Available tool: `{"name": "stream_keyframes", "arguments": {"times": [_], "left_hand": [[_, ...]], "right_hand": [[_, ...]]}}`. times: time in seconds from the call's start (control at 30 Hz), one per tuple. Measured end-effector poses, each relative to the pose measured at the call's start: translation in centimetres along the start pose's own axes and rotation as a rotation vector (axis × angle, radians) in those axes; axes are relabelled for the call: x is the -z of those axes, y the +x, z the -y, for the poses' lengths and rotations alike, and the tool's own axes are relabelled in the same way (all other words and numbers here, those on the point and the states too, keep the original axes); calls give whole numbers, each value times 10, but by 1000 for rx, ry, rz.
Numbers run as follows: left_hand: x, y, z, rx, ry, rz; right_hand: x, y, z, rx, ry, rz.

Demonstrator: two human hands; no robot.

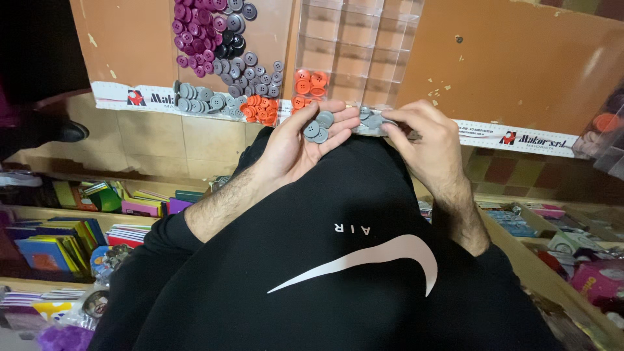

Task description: The person sorts colored buttons from a pile into separate compartments of a transparent plastic tray by hand.

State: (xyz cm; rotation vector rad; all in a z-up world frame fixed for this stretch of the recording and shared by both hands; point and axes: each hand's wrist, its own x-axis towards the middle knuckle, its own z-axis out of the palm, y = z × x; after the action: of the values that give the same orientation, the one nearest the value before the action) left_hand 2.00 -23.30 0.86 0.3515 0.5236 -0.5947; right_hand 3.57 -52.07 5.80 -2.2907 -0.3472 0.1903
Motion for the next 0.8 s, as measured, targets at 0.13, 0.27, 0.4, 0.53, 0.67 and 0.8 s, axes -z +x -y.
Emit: {"name": "stream_keyframes", "arguments": {"times": [0.13,0.27,0.4,0.53,0.67,0.8], "left_hand": [[-6,-1,-2,12,1,9],[-8,1,-1,53,16,50],[-3,9,5,38,34,73],[-18,0,-2,69,-14,74],[-23,-7,-3,61,-48,40],[-11,-2,-4,65,5,75]], "right_hand": [[-10,2,5,17,-61,-42],[-18,19,34,113,-46,-75],[-23,42,61,300,-131,23],[-28,46,66,338,-196,53],[-22,50,82,261,21,73],[-18,41,54,137,243,84]]}}
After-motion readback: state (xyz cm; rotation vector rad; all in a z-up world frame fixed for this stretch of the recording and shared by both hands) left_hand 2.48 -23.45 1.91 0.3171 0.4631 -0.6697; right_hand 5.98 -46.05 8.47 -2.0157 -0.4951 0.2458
